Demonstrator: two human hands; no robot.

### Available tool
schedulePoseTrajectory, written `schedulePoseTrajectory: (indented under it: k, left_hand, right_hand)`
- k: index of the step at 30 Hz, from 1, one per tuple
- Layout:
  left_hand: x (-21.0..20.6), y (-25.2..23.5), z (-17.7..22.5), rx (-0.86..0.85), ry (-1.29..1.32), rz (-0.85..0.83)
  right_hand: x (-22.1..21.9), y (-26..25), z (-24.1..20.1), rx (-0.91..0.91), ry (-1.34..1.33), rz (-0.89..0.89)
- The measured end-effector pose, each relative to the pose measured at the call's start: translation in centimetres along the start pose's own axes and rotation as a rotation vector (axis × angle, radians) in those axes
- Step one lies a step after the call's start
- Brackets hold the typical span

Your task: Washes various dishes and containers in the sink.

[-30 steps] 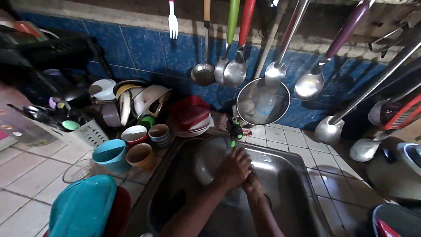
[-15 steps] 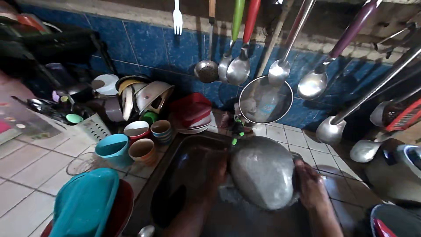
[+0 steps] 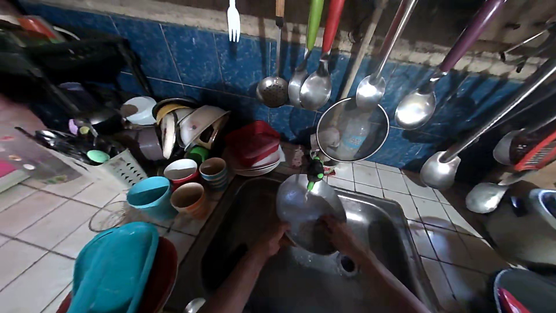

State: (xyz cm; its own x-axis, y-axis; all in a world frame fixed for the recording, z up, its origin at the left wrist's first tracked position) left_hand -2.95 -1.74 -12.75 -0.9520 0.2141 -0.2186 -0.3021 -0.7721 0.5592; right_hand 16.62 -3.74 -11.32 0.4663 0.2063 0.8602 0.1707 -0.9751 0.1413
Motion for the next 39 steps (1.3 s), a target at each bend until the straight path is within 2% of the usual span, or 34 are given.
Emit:
schedulePoseTrajectory:
  k: [1, 3, 4, 6, 7, 9, 10, 12, 14, 16, 18, 19, 20, 22, 23, 25, 27, 28, 30, 32, 33, 34, 36, 39]
  left_hand:
    - [0.0, 0.8, 0.0, -0.035, -0.016, 0.018]
    - [-0.5, 2.1, -0.7, -0.047, -0.009, 0.014]
    - [-1.0, 2.6, -1.1, -0.026, 0.009, 0.000]
    - [-1.6, 2.9, -2.0, 0.045, 0.070, -0.010]
    - [-1.6, 2.6, -2.4, 0.064, 0.099, -0.024]
    - [-0.9, 1.8, -3.0, 0.074, 0.147, -0.056]
    - [-0.5, 1.5, -3.4, 0.082, 0.164, -0.062]
    - [-0.4, 1.5, -4.4, 0.119, 0.215, -0.053]
    - [-1.2, 1.7, -4.6, 0.123, 0.273, -0.070]
    - [-2.3, 1.2, -4.1, 0.081, 0.268, -0.128]
    - [-2.8, 0.5, -3.3, 0.019, 0.169, -0.151]
    - [-2.4, 0.3, -2.7, -0.020, 0.102, -0.096]
    - [-1.4, 0.0, -2.1, -0.065, 0.049, -0.026]
    - [0.8, 0.5, -0.4, -0.158, -0.051, 0.090]
    - [1.7, 0.9, 0.3, -0.181, -0.113, 0.127]
    - [2.7, 1.5, 0.9, -0.168, -0.167, 0.171]
    - [2.8, 1.6, 0.4, -0.117, -0.114, 0.177]
    - [2.7, 1.4, -0.2, -0.081, -0.056, 0.167]
    - [2.0, 0.5, -1.5, -0.039, 0.066, 0.092]
    - [1.1, -0.8, -3.0, -0.034, 0.106, 0.014]
    - [0.6, -1.6, -3.5, -0.036, 0.107, -0.009]
    - [0.1, -2.2, -4.1, -0.040, 0.098, -0.025]
    - [-1.4, -2.7, -5.1, -0.015, 0.022, -0.041]
    - [-4.4, -2.6, -6.3, -0.018, -0.071, -0.078]
  right_hand:
    - [0.0, -1.9, 0.8, -0.031, 0.065, 0.130]
    - [0.0, -5.5, 0.7, 0.035, 0.160, 0.520]
    - [-0.2, -6.8, -0.5, 0.019, 0.142, 0.583]
    - [-1.9, -8.4, -3.7, -0.079, 0.122, 0.461]
    - [-2.9, -8.5, -5.4, -0.068, 0.074, 0.356]
    - [-4.4, -7.7, -8.0, 0.161, -0.017, 0.304]
    - [-4.4, -7.4, -8.0, 0.233, -0.017, 0.260]
    - [-3.2, -7.7, -5.8, 0.095, 0.138, 0.149]
    - [-1.3, -8.3, -3.4, -0.103, 0.309, 0.271]
    - [-1.2, -7.9, -3.7, -0.229, 0.142, 0.371]
    - [-2.9, -5.8, -6.4, -0.063, -0.215, 0.416]
    - [-3.7, -4.6, -7.6, 0.053, -0.375, 0.351]
    - [-4.3, -3.5, -8.2, 0.118, -0.371, 0.185]
    - [-5.2, -1.8, -6.6, 0.191, -0.145, -0.107]
    - [-5.1, -1.3, -4.7, 0.212, -0.011, -0.145]
    - [-2.9, -0.6, -0.7, 0.173, 0.162, 0.009]
    - [1.0, 0.3, 2.1, -0.015, 0.149, 0.302]
    - [2.5, 0.8, 3.3, -0.185, -0.014, 0.333]
    - [3.3, 3.0, 4.8, -0.461, -0.640, 0.286]
    - [2.1, 5.7, 4.3, -0.556, -1.162, 0.083]
    - [2.0, 7.0, 3.7, -0.542, -1.252, -0.005]
    - [2.3, 8.2, 3.0, -0.519, -1.257, -0.039]
    - [4.2, 10.5, 1.6, -0.489, -1.110, 0.032]
    - [7.5, 13.1, -0.6, -0.374, -0.657, 0.147]
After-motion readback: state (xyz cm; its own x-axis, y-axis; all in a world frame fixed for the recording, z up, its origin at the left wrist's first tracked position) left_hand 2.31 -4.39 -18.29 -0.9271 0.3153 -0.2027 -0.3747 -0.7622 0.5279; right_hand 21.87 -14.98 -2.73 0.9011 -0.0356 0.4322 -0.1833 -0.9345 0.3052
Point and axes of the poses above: each hand's wrist, its own y-axis away from the middle knuckle, its own x-axis out of the back of the hand, z = x × y, the point moved 7 cm from there along -y, towards the middle knuckle, and after that the axes turned 4 degrees about x, right-handed, at the moved point
